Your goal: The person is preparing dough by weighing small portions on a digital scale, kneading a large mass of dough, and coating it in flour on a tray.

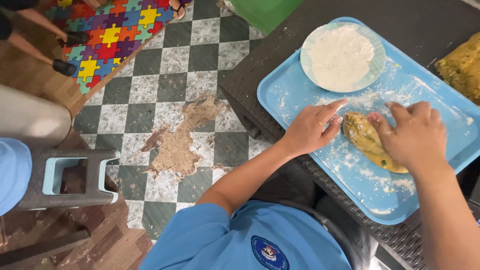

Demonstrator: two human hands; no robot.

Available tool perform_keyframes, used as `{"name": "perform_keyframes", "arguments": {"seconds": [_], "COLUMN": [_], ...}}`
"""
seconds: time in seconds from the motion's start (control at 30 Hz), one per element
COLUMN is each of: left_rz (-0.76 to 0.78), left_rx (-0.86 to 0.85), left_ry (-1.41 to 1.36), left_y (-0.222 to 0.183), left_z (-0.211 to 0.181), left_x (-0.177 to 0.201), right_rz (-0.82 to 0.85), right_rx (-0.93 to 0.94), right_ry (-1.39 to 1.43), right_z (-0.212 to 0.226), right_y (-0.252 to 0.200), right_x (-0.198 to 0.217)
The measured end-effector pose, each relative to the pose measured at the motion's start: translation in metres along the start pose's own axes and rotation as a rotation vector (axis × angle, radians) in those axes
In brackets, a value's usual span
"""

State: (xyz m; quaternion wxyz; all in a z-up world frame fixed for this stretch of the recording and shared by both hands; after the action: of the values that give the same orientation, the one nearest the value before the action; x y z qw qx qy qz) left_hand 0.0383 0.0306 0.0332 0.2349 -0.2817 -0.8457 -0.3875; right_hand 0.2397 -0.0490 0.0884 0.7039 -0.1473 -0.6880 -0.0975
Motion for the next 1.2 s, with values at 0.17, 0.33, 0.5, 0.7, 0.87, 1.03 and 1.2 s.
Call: {"name": "perform_keyframes", "arguments": {"seconds": [0.17, 0.33, 0.5, 0.7, 0.87, 1.03, 1.2], "left_rz": [0.015, 0.03, 0.024, 0.047, 0.093, 0.153, 0.07], "left_rx": [0.04, 0.065, 0.054, 0.054, 0.016, 0.002, -0.174], "left_ry": [-0.025, -0.029, -0.034, -0.006, -0.062, -0.162, -0.184], "left_y": [0.004, 0.008, 0.005, 0.006, 0.017, 0.016, 0.012], "left_z": [-0.007, -0.008, -0.005, -0.003, -0.013, -0.011, -0.012], "left_x": [0.008, 0.011, 0.004, 0.001, 0.007, 0.004, 0.002], "right_rz": [0.102, -0.106, -0.298, -0.645, -0.637, 0.144, -0.543], "right_rx": [-0.01, 0.131, 0.252, 0.448, 0.47, 0.117, 0.473], "right_ry": [0.107, 0.06, -0.111, -0.292, -0.21, 0.028, -0.081], "right_z": [-0.001, -0.012, 0.002, 0.029, 0.014, -0.02, -0.027], "right_y": [-0.002, -0.022, -0.046, -0.08, -0.067, -0.02, -0.021], "right_x": [-0.004, -0.037, -0.03, 0.008, -0.012, -0.038, -0.021]}}
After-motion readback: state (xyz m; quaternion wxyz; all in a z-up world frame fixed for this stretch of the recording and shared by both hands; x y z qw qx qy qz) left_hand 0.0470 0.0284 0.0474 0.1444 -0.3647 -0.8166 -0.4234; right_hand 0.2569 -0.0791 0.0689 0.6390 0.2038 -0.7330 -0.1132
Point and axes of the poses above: each hand's wrist, its own y-axis towards the middle knuckle, its own x-axis out of the back of the hand, z = x × y, the point moved 6 cm from there along y, towards the middle knuckle
